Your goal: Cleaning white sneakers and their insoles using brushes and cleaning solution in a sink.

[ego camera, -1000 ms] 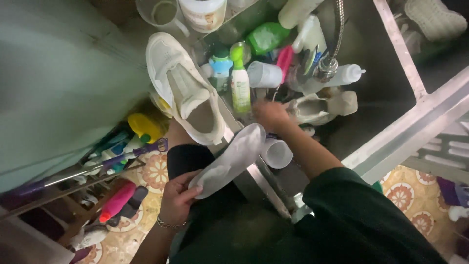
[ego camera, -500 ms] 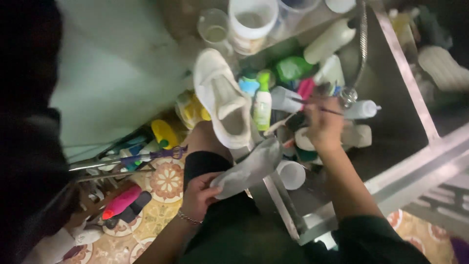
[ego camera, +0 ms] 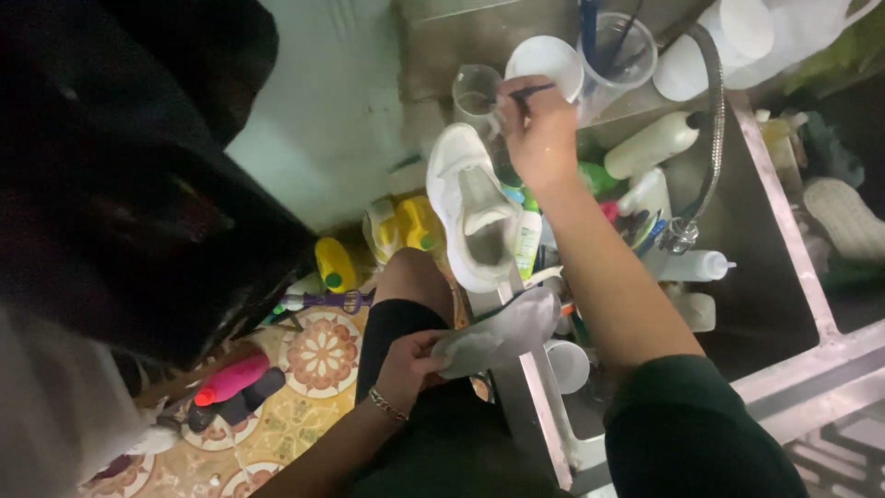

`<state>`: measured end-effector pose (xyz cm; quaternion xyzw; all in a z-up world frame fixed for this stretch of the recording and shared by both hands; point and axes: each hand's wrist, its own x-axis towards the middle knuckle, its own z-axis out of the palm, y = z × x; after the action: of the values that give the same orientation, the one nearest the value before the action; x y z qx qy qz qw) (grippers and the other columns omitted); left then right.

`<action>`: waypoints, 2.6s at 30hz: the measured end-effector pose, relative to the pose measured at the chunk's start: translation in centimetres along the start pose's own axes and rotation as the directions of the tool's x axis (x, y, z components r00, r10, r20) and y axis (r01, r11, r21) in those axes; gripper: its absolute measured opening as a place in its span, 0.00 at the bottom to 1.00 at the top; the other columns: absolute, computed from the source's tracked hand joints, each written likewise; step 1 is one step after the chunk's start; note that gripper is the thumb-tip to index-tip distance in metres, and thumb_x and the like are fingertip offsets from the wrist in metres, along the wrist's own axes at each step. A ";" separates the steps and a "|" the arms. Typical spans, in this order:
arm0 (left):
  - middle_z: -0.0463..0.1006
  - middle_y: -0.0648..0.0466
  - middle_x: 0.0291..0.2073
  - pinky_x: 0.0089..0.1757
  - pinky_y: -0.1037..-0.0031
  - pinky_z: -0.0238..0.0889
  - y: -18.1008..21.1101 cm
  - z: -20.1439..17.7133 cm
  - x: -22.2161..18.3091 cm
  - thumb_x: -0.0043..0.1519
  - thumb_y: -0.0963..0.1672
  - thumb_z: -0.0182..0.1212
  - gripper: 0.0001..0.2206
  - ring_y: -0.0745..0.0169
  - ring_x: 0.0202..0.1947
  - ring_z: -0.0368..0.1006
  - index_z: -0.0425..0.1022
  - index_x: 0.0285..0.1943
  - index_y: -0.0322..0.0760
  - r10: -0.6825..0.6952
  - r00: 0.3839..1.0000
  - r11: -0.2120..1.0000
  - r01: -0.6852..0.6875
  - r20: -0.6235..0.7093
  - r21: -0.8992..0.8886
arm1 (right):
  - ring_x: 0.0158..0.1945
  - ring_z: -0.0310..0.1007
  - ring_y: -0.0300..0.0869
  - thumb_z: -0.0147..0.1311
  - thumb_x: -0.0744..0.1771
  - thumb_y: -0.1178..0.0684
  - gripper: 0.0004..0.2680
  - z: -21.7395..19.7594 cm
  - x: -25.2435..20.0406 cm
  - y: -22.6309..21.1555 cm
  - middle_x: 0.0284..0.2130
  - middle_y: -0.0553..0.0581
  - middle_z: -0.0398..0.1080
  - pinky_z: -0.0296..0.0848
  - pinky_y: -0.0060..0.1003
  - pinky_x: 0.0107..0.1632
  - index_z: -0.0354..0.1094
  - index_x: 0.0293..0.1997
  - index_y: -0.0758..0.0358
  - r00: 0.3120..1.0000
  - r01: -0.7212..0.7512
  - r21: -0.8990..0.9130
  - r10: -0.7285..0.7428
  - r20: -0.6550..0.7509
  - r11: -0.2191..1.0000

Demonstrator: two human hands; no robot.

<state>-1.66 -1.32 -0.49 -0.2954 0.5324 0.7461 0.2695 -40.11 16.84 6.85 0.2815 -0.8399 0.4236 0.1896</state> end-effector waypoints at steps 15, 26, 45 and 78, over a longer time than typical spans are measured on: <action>0.94 0.41 0.70 0.58 0.57 0.92 0.5 -0.6 -0.4 0.66 0.40 0.77 0.26 0.41 0.68 0.91 0.89 0.77 0.36 0.002 0.997 0.998 -0.007 0.080 0.057 | 0.40 0.90 0.45 0.69 0.78 0.51 0.06 -7.2 -10.9 -4.2 0.44 0.57 0.81 0.93 0.41 0.53 0.75 0.57 0.55 0.732 -0.319 0.625 0.605 -0.315 0.712; 0.92 0.30 0.62 0.53 0.42 0.91 -1.3 -0.7 0.2 0.61 0.37 0.84 0.30 0.29 0.63 0.90 0.87 0.77 0.24 -0.028 1.000 0.985 0.027 -0.001 -0.169 | 0.42 0.93 0.46 0.68 0.79 0.60 0.02 -7.4 -12.0 -4.0 0.42 0.59 0.83 0.97 0.41 0.48 0.79 0.55 0.63 0.732 -0.301 0.536 0.551 -0.400 0.789; 0.87 0.36 0.69 0.54 0.46 0.91 -1.7 0.0 -1.2 0.66 0.36 0.78 0.33 0.36 0.64 0.90 0.79 0.85 0.34 0.031 0.999 0.988 -0.024 0.042 -0.150 | 0.71 0.87 0.52 0.56 0.81 0.55 0.13 -10.9 -34.5 6.1 0.66 0.58 0.85 0.83 0.53 0.69 0.82 0.77 0.52 0.461 -0.748 -0.403 0.850 0.256 0.527; 0.85 0.27 0.76 0.79 0.38 0.64 -1.1 3.2 -1.5 0.68 0.34 0.79 0.29 0.26 0.81 0.77 0.84 0.81 0.29 0.382 0.865 0.825 -0.477 0.325 0.303 | 0.55 0.95 0.57 0.72 0.74 0.47 0.12 -15.1 -36.2 -3.6 0.51 0.66 0.91 0.92 0.54 0.54 0.90 0.62 0.59 0.058 -0.446 -0.765 0.868 0.493 0.464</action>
<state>-0.33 1.96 0.71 -0.0137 0.6792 0.7034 0.2092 -8.75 38.78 -2.51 -0.0300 -0.9015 0.0663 -0.4265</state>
